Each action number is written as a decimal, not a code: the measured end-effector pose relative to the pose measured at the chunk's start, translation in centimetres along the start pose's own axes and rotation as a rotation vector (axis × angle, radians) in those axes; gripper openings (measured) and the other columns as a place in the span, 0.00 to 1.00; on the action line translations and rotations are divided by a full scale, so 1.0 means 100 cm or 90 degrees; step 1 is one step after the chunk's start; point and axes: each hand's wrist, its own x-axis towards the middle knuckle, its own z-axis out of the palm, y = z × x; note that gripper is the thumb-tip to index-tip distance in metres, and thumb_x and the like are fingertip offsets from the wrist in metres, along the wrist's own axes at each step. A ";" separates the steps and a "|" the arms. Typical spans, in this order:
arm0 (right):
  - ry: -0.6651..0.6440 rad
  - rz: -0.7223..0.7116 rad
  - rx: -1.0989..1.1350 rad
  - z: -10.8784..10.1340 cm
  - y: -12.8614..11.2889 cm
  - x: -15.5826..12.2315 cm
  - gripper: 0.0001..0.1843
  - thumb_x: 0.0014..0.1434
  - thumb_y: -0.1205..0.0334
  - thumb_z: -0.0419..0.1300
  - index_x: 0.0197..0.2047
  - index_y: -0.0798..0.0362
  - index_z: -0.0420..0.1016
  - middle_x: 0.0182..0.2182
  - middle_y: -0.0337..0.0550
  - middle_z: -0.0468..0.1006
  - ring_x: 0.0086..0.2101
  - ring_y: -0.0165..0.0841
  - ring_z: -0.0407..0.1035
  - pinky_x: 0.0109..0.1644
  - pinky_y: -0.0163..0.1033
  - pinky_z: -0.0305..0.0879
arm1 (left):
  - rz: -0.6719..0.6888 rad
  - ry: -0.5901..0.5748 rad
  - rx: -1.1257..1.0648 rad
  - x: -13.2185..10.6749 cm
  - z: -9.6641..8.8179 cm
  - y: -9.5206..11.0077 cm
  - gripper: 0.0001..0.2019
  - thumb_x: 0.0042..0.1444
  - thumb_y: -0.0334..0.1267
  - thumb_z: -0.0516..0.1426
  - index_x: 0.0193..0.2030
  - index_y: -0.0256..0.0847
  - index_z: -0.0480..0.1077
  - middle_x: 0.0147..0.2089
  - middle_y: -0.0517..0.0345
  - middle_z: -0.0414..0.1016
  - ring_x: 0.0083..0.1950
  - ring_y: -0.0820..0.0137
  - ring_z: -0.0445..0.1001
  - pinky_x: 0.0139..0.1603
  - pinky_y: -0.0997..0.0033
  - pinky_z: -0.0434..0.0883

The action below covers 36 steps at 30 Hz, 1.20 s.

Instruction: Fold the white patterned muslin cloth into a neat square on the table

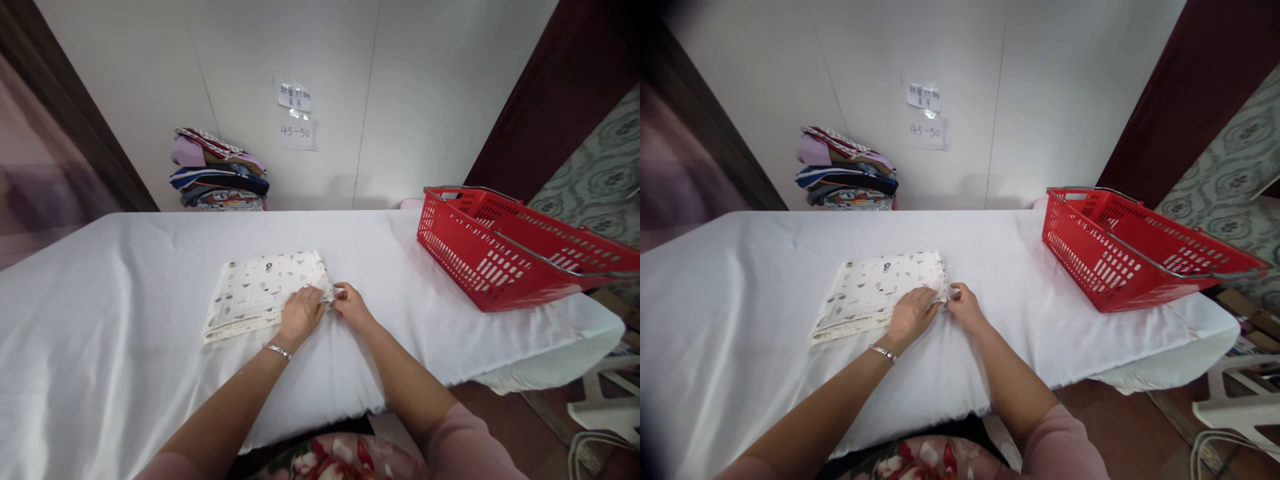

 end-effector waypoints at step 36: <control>-0.013 0.113 0.176 -0.002 -0.001 -0.014 0.42 0.43 0.56 0.67 0.61 0.45 0.56 0.50 0.44 0.69 0.33 0.33 0.70 0.26 0.35 0.67 | -0.046 0.011 -0.024 -0.090 -0.055 -0.095 0.12 0.62 0.40 0.48 0.47 0.40 0.68 0.47 0.51 0.72 0.49 0.64 0.69 0.50 0.60 0.67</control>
